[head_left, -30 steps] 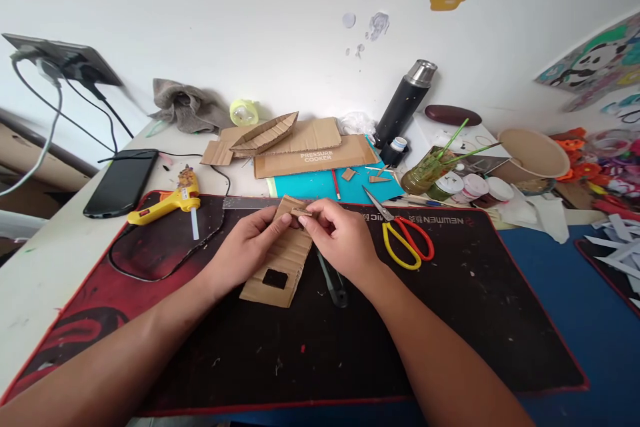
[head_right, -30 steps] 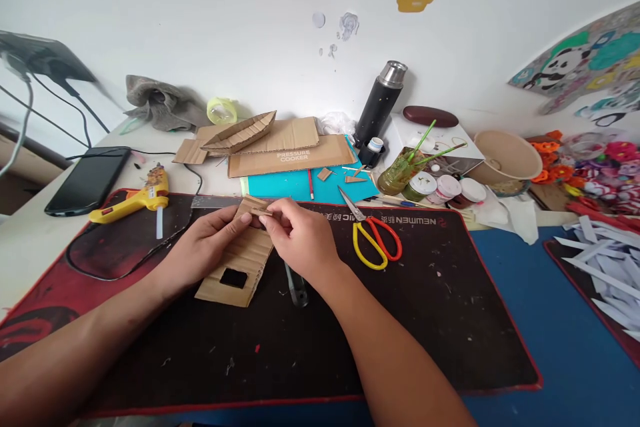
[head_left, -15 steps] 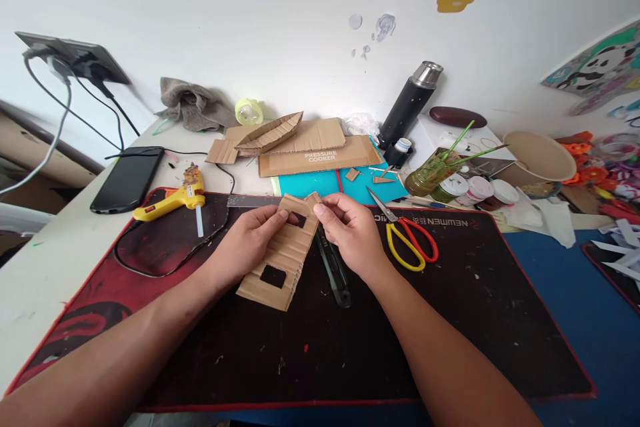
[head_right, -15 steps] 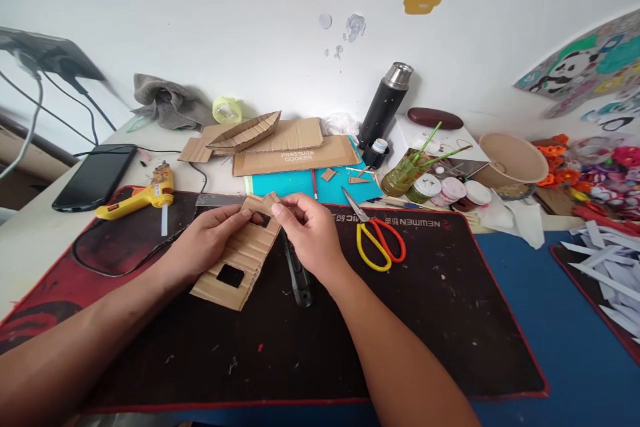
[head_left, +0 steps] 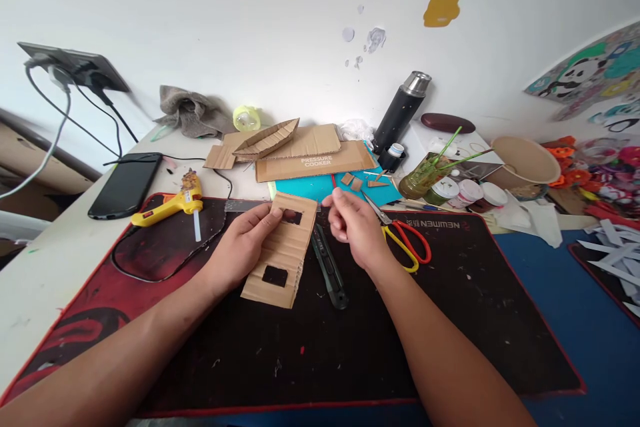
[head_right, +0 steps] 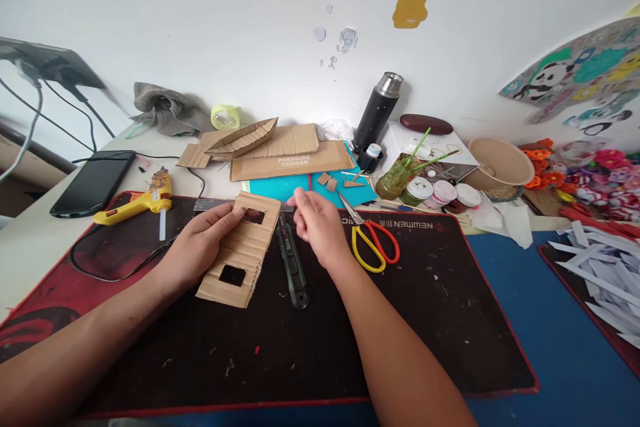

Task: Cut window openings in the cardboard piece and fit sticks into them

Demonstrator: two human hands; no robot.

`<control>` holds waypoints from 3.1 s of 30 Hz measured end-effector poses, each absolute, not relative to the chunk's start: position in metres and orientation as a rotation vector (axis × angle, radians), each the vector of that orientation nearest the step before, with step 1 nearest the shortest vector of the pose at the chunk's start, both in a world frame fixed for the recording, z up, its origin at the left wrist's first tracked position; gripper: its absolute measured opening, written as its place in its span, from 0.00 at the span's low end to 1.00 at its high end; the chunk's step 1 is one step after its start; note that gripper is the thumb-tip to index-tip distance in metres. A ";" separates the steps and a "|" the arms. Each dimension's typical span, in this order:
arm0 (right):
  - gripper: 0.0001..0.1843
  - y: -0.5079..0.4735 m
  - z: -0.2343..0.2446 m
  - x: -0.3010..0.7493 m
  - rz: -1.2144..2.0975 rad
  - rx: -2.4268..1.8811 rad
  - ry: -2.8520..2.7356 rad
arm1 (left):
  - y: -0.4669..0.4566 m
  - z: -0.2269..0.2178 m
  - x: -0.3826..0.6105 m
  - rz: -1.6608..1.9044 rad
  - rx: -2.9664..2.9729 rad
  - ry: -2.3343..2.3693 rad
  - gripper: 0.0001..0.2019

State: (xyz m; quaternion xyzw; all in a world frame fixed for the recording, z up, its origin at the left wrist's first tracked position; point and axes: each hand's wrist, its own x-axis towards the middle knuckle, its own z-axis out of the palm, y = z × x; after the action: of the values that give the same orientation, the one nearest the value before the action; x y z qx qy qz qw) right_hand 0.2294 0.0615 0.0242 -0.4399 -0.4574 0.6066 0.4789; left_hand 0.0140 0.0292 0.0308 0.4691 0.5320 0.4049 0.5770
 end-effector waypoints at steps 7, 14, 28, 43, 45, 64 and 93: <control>0.26 0.048 0.022 0.215 1.655 -1.026 -1.270 | 0.024 0.036 0.018 0.931 1.282 1.224 0.29; 0.20 0.046 0.022 0.216 1.661 -1.057 -1.327 | 0.023 0.035 0.019 0.925 1.255 1.172 0.29; 0.26 0.058 0.025 0.228 1.458 -1.106 -0.992 | 0.038 0.029 0.000 0.892 0.956 0.975 0.26; 0.31 0.059 0.031 0.231 1.689 -0.954 -0.910 | 0.043 0.030 -0.027 1.436 2.595 1.337 0.21; 0.33 0.059 0.031 0.232 1.690 -0.958 -0.910 | 0.042 0.029 -0.026 1.427 2.653 1.339 0.23; 0.27 0.057 0.027 0.229 1.463 -1.068 -1.023 | 0.046 0.039 -0.008 1.198 0.981 1.137 0.26; 0.27 0.048 0.016 0.217 1.634 -1.020 -1.184 | 0.052 0.030 -0.009 1.297 0.809 1.006 0.20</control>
State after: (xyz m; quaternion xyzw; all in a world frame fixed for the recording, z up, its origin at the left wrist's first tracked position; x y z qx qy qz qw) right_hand 0.2175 0.0484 0.0158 -0.4081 -0.4738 0.6537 0.4263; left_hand -0.0089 0.0518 0.0305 0.3504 0.4358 0.5619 0.6096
